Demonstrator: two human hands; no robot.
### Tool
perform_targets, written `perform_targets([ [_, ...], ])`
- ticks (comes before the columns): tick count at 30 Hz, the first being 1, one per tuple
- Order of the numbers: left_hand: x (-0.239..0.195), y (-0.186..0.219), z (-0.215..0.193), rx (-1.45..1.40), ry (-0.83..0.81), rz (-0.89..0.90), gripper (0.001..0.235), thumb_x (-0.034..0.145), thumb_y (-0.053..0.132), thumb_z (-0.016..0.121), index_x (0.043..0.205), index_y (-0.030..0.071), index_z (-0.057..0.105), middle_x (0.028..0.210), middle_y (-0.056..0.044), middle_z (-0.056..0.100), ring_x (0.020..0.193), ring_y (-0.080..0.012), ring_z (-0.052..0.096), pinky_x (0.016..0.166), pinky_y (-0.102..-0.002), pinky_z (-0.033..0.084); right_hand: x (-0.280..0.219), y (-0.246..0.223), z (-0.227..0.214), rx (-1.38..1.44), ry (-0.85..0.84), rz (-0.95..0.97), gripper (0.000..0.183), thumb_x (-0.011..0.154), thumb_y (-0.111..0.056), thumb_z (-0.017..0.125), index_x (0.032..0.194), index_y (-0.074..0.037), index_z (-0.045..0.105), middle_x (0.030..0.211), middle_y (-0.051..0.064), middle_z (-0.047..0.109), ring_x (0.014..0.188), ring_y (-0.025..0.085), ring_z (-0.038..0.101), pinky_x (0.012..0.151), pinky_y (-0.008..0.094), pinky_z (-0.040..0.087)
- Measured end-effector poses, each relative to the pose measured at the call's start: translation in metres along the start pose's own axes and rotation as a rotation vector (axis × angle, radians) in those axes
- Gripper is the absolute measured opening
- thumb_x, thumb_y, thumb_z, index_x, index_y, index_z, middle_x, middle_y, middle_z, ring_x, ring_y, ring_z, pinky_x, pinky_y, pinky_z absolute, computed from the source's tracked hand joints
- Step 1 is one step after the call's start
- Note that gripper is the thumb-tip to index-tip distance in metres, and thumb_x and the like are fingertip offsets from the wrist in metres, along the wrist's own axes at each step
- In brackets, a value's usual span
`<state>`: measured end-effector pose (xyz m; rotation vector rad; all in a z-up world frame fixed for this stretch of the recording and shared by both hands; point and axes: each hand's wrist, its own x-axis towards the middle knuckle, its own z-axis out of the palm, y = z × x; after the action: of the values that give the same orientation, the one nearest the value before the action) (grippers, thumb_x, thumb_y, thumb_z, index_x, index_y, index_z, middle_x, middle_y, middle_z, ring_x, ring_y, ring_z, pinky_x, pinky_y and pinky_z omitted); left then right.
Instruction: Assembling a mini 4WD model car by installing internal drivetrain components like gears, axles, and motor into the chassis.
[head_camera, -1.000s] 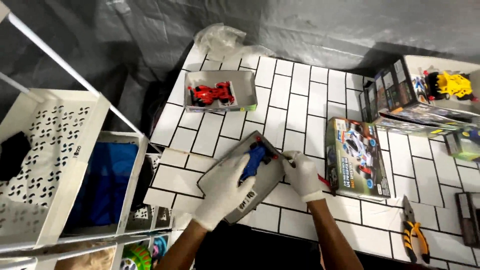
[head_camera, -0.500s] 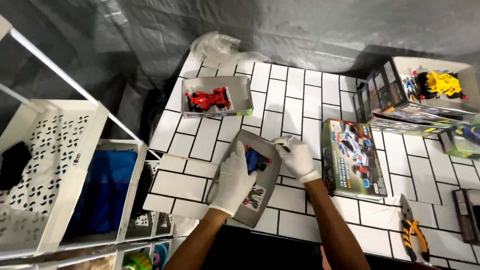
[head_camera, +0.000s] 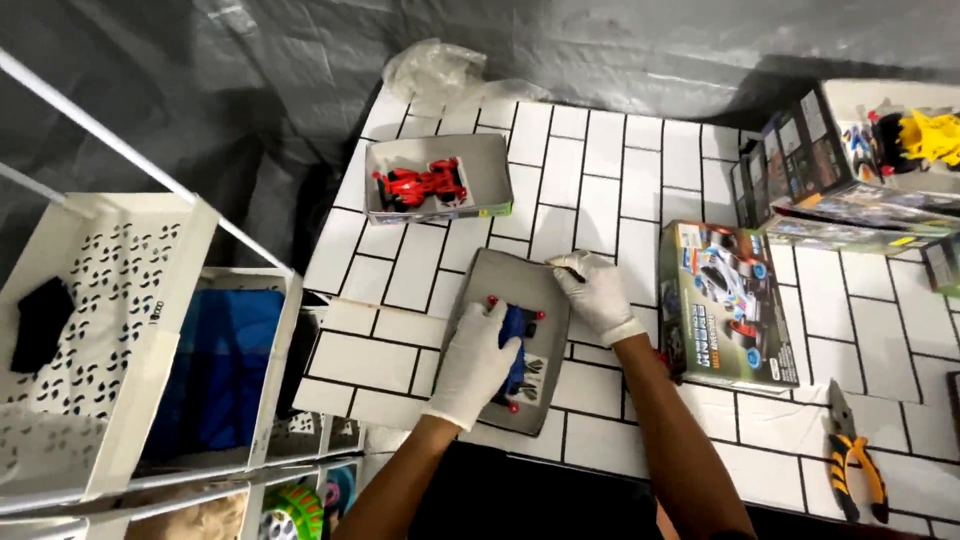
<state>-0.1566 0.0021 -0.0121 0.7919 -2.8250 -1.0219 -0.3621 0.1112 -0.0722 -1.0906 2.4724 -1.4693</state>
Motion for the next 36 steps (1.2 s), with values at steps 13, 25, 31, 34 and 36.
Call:
perform_targets([
  [13, -0.028, 0.039, -0.018, 0.233, 0.082, -0.176, 0.079, 0.086, 0.039, 0.074, 0.147, 0.002, 0.04, 0.119, -0.016, 0.055, 0.109, -0.0333, 0.067, 0.082, -0.043, 0.064, -0.018, -0.006, -0.007, -0.223, 0.124, -0.153, 0.018, 0.085, -0.028, 0.083, 0.099, -0.024, 0.071, 0.1, 0.001, 0.066, 0.099, 0.025, 0.071, 0.085, 0.039, 0.059],
  [25, -0.02, 0.03, -0.011, -0.025, -0.08, -0.305, 0.11, 0.084, 0.039, 0.077, 0.162, 0.01, 0.005, 0.15, -0.024, 0.043, 0.129, -0.0413, 0.058, 0.1, -0.057, 0.055, -0.027, -0.023, -0.008, -0.564, -0.266, -0.365, 0.028, 0.077, -0.043, 0.081, 0.072, -0.017, 0.073, 0.081, 0.009, 0.063, 0.092, 0.035, 0.064, 0.078, 0.042, 0.057],
  [31, -0.032, 0.052, -0.038, -0.215, -0.166, -0.409, 0.105, 0.085, 0.042, 0.068, 0.163, 0.017, 0.003, 0.152, -0.019, 0.048, 0.137, -0.0369, 0.054, 0.113, -0.053, 0.047, -0.029, -0.005, 0.002, -0.639, -0.358, -0.385, 0.02, 0.08, -0.043, 0.077, 0.077, -0.023, 0.075, 0.086, 0.005, 0.063, 0.097, 0.033, 0.062, 0.08, 0.041, 0.054],
  [34, -0.032, 0.05, -0.04, -0.318, -0.168, -0.46, 0.099, 0.086, 0.044, 0.062, 0.165, 0.022, 0.007, 0.15, -0.015, 0.053, 0.137, -0.0308, 0.055, 0.113, -0.048, 0.048, -0.028, 0.007, 0.008, -0.641, -0.356, -0.4, 0.02, 0.077, -0.044, 0.079, 0.077, -0.025, 0.075, 0.085, 0.004, 0.061, 0.097, 0.031, 0.061, 0.079, 0.04, 0.054],
  [36, -0.025, 0.032, -0.026, -0.437, -0.159, -0.451, 0.101, 0.082, 0.042, 0.067, 0.166, 0.022, 0.014, 0.149, -0.014, 0.055, 0.136, -0.0297, 0.056, 0.111, -0.044, 0.048, -0.029, 0.003, 0.005, -0.653, -0.349, -0.412, 0.017, 0.077, -0.04, 0.08, 0.078, -0.024, 0.074, 0.086, 0.005, 0.061, 0.097, 0.033, 0.061, 0.079, 0.04, 0.054],
])
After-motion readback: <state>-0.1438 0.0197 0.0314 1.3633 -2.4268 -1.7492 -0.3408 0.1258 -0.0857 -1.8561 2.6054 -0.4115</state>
